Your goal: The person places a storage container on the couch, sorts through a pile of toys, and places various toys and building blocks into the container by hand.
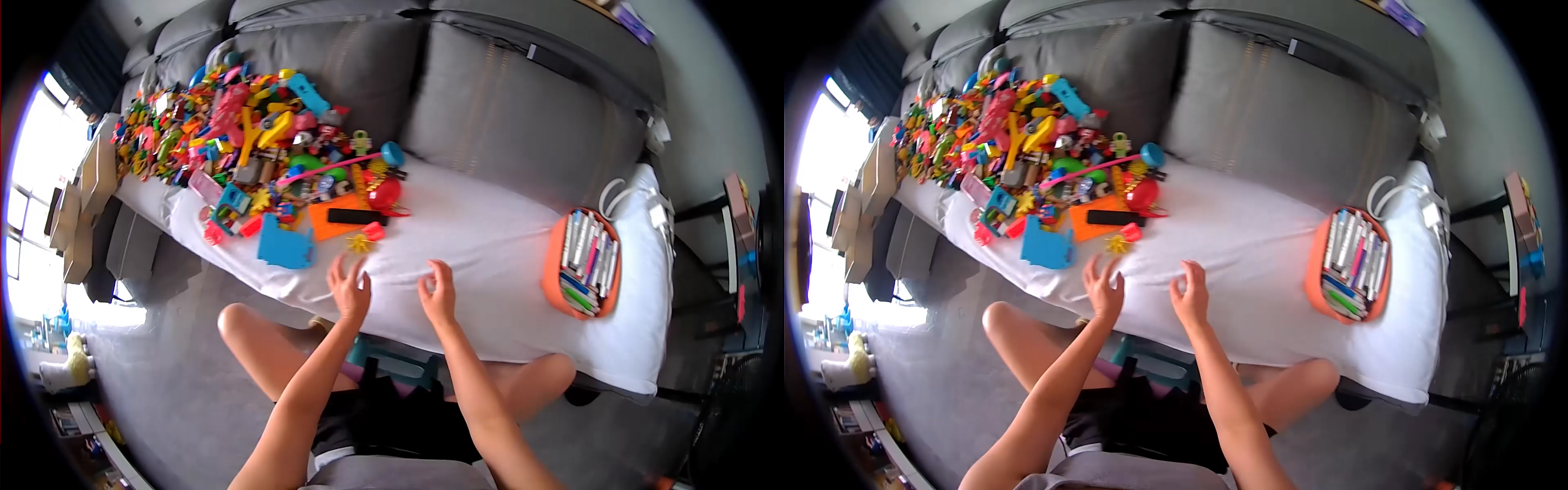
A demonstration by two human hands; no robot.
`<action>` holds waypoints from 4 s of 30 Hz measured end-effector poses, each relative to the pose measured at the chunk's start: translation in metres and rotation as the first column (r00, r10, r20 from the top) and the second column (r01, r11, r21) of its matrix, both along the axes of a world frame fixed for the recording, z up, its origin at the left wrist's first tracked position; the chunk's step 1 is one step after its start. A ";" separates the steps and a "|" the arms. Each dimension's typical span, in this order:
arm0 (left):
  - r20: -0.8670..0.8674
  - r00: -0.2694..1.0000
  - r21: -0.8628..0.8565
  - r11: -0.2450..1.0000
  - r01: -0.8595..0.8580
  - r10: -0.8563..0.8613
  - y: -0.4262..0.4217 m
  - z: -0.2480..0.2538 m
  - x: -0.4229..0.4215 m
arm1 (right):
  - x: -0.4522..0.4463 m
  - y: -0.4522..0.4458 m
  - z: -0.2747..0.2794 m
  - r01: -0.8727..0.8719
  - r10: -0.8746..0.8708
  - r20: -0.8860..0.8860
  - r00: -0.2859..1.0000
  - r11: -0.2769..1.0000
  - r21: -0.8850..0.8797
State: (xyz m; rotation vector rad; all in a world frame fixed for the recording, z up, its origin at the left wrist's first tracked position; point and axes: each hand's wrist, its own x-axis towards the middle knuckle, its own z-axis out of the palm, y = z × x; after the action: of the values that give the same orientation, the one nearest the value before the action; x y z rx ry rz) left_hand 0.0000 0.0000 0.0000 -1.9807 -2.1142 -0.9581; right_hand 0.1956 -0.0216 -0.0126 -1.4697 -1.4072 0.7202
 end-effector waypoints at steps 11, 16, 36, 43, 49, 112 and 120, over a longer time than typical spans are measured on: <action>0.413 0.788 -0.119 0.885 -0.451 0.457 0.136 -0.021 -0.060 | -0.166 0.121 -0.035 -0.281 -0.064 -0.669 0.741 0.875 -0.395; 0.432 0.848 -0.302 0.935 -0.183 0.306 0.170 0.022 -0.045 | -0.156 0.131 -0.014 -0.270 -0.291 -0.625 0.725 0.714 -0.646; 0.746 0.463 -0.464 0.873 -0.152 0.478 -0.062 0.201 -0.309 | -0.425 0.082 0.251 -0.501 0.112 -0.501 0.858 0.393 -0.771; 0.812 0.371 -0.329 0.879 -0.346 0.450 -0.098 0.312 -0.550 | -0.673 0.044 0.313 -0.656 0.172 -0.633 0.754 0.249 -0.713; 0.886 0.207 -0.266 0.820 -0.506 0.415 -0.122 0.342 -0.700 | -0.826 0.055 0.360 -0.717 0.340 -0.638 0.691 0.210 -0.665; 0.929 0.339 -0.240 0.940 0.242 0.150 0.084 0.311 -1.278 | -1.286 0.059 0.359 0.095 -0.473 -0.363 0.803 0.703 -0.705; 0.858 0.494 -0.468 0.605 0.644 0.138 0.000 0.306 -1.031 | -1.044 -0.101 0.366 0.463 -0.863 -0.346 0.368 0.493 -0.737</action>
State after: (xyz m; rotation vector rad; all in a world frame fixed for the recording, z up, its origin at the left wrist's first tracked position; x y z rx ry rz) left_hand -1.0312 0.0001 0.3060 -2.7002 -3.2131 -1.5175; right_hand -0.8487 -0.1231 0.3532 -1.7388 0.1414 0.9655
